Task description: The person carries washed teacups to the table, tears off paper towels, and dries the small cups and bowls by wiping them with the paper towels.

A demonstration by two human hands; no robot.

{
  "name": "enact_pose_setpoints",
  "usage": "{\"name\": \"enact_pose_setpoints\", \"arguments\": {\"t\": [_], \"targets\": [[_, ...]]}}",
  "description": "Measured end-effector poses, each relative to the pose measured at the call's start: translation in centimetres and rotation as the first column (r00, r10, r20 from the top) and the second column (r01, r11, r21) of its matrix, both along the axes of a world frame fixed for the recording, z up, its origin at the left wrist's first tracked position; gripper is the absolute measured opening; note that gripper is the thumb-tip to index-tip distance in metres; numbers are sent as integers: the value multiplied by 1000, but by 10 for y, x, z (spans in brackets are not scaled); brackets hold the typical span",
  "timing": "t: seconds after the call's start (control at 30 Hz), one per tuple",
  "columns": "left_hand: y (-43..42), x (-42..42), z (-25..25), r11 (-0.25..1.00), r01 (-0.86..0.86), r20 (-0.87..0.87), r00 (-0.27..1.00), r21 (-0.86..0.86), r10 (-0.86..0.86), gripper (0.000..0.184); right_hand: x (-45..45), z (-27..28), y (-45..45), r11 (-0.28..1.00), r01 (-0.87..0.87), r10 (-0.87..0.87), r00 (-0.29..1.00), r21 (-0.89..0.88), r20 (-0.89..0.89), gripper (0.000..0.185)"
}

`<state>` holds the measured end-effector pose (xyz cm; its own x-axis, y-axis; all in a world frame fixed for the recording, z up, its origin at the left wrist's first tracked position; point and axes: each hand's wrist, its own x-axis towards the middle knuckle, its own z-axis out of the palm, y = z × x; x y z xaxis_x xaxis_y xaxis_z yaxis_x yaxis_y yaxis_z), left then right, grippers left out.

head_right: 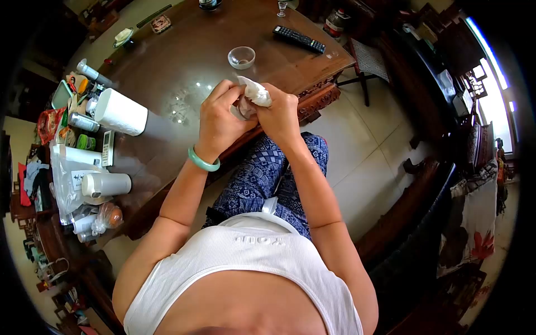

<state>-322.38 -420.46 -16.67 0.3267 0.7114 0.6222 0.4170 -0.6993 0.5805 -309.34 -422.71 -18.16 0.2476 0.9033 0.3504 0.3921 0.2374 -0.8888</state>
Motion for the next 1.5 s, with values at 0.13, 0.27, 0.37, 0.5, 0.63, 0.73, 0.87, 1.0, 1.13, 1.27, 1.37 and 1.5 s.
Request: {"name": "enact_pose_setpoints", "arguments": {"t": [0.13,0.27,0.37,0.5,0.63,0.73,0.87,1.0,1.13,1.27,1.37,1.5], "targets": [[2,3,-4,1000,6,17,1000,-11,-6,41,13,-7,1,979,-189,161,948,-81,-276,20],[1,7,-9,999,-24,-24,999,45,25,41,19,-17,3,945,-305,173,777,-121,-605,19],[-2,5,-10,996,16,45,999,-83,-12,41,21,-25,4,974,-196,158,947,-115,-278,18],[-2,7,-14,999,-14,42,999,-37,16,40,9,-10,-4,997,26,-21,997,-67,78,18],[-3,5,-11,999,10,22,1000,32,-10,45,14,-10,-7,997,25,-9,973,-67,232,15],[-3,2,-12,952,215,338,932,-216,-134,61,21,-15,-6,981,-147,128,982,-129,-139,14],[-3,3,-21,976,205,328,929,-68,-172,55,13,-14,-6,978,-207,184,913,-24,-363,21],[-1,1,-24,972,230,339,919,-48,-201,58,11,-4,-15,1000,-18,18,998,-2,-61,34],[-1,0,-23,918,363,425,864,-158,-269,57,10,0,-17,996,-21,18,999,86,30,41],[-6,2,-19,901,376,454,856,-216,-248,47,11,6,-17,978,7,-43,984,207,171,46],[-6,-1,-26,889,334,481,863,-314,-154,43,18,8,-17,975,-57,-28,929,217,368,50],[-12,0,-15,809,282,378,922,-516,-80,33,21,9,-18,989,-120,74,900,82,429,39]]}}
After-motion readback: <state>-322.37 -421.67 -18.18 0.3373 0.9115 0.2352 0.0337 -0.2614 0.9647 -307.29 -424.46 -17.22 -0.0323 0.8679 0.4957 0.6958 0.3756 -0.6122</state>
